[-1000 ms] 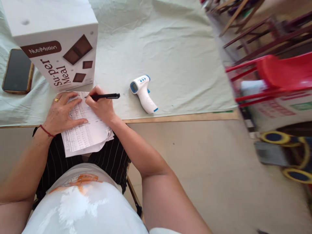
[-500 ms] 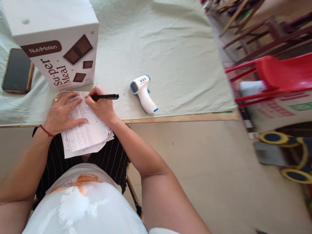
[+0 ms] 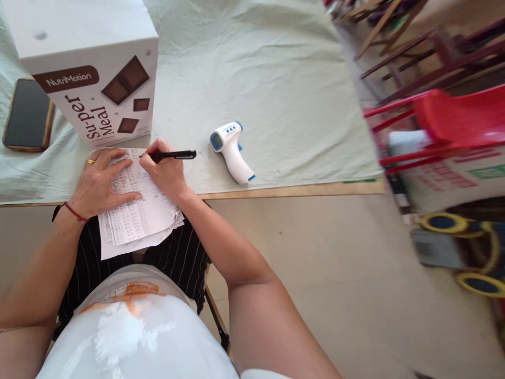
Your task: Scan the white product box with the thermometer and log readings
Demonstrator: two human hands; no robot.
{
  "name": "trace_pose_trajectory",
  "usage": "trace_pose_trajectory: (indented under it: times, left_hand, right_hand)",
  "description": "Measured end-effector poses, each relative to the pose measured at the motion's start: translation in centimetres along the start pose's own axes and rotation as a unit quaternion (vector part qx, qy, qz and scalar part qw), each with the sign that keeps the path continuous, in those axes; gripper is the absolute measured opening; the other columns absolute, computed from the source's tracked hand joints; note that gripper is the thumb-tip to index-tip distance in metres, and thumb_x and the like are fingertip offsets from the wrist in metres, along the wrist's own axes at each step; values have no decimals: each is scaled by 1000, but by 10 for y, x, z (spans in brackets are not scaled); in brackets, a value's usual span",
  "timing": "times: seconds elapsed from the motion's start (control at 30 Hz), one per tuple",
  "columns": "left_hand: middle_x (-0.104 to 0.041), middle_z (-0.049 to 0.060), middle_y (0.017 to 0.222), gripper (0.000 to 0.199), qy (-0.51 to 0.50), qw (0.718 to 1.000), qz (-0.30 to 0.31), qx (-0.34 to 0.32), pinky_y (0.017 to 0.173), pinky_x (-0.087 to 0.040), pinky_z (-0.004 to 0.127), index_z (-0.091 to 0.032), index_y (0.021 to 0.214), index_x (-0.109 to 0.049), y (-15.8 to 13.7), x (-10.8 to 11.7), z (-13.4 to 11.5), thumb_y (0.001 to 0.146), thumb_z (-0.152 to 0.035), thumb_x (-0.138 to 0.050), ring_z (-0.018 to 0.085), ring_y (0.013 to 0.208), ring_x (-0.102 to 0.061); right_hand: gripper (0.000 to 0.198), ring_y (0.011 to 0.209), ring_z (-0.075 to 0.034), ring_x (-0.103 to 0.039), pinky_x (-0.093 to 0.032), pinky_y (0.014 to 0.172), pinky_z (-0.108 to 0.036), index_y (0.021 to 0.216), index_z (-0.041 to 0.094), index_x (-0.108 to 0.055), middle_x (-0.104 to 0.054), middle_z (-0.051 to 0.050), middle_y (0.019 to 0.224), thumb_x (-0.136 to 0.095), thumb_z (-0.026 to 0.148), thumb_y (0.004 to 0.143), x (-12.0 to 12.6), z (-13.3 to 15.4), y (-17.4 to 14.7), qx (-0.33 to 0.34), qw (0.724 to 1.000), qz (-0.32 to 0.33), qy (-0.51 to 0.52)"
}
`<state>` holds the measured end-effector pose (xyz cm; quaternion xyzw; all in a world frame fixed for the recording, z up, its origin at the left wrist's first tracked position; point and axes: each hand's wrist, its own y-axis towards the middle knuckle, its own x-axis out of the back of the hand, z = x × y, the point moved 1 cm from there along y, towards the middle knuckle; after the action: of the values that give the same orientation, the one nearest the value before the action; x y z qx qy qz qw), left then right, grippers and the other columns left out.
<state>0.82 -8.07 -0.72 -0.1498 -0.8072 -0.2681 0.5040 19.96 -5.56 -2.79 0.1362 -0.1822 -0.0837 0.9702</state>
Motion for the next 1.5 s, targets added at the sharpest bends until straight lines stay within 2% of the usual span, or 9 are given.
trace_pose_trajectory:
  times: [0.4, 0.67, 0.87, 1.13, 1.3, 1.5]
  left_hand:
    - [-60, 14, 145, 66, -23, 1000, 10, 16, 119, -40, 63, -25, 128, -64, 1, 0, -1, 76, -57, -88, 41, 135, -55]
    - [-62, 17, 143, 65, -5, 1000, 4, -2, 118, -44, 62, -18, 128, -66, 0, 2, -1, 81, -59, -82, 41, 133, -57]
    - [-61, 14, 145, 67, -24, 1000, 10, 17, 120, -39, 63, -24, 128, -65, 0, 0, -1, 75, -57, -88, 41, 136, -55]
    - [-60, 15, 145, 71, -31, 999, 11, 5, 119, -40, 64, -21, 129, -64, 0, -1, 2, 76, -63, -87, 42, 136, -54]
    - [-61, 15, 144, 70, -20, 1000, 6, 2, 118, -41, 63, -19, 128, -64, 0, -2, 2, 76, -60, -88, 42, 134, -56]
    - [-61, 14, 144, 69, -12, 1000, -3, 1, 117, -42, 63, -22, 128, -64, 0, -3, 2, 76, -61, -87, 41, 134, -57]
  right_hand:
    - [17, 66, -13, -52, -53, 71, -31, 69, 26, -48, -52, 7, 63, -59, 16, 77, 0, 2, 0, -10, 1000, 1, -4]
    - [16, 67, -13, -54, -53, 70, -30, 70, 26, -49, -52, 7, 64, -59, 18, 80, 0, 1, 1, 2, 1000, 2, 5]
    - [16, 66, -13, -54, -53, 71, -31, 70, 25, -50, -53, 7, 64, -59, 15, 80, 0, 2, 1, 10, 1000, -1, 5]
    - [16, 64, -12, -53, -53, 70, -30, 70, 25, -50, -51, 8, 63, -58, 16, 80, 0, 1, 1, 18, 1000, -3, -4]
    - [17, 66, -12, -54, -53, 71, -30, 70, 25, -50, -51, 8, 64, -58, 14, 80, 0, 1, 1, 15, 1000, 6, -16]
    - [16, 65, -12, -54, -54, 71, -30, 70, 25, -50, -52, 8, 64, -58, 15, 80, 0, 0, 2, 17, 1000, 5, -21]
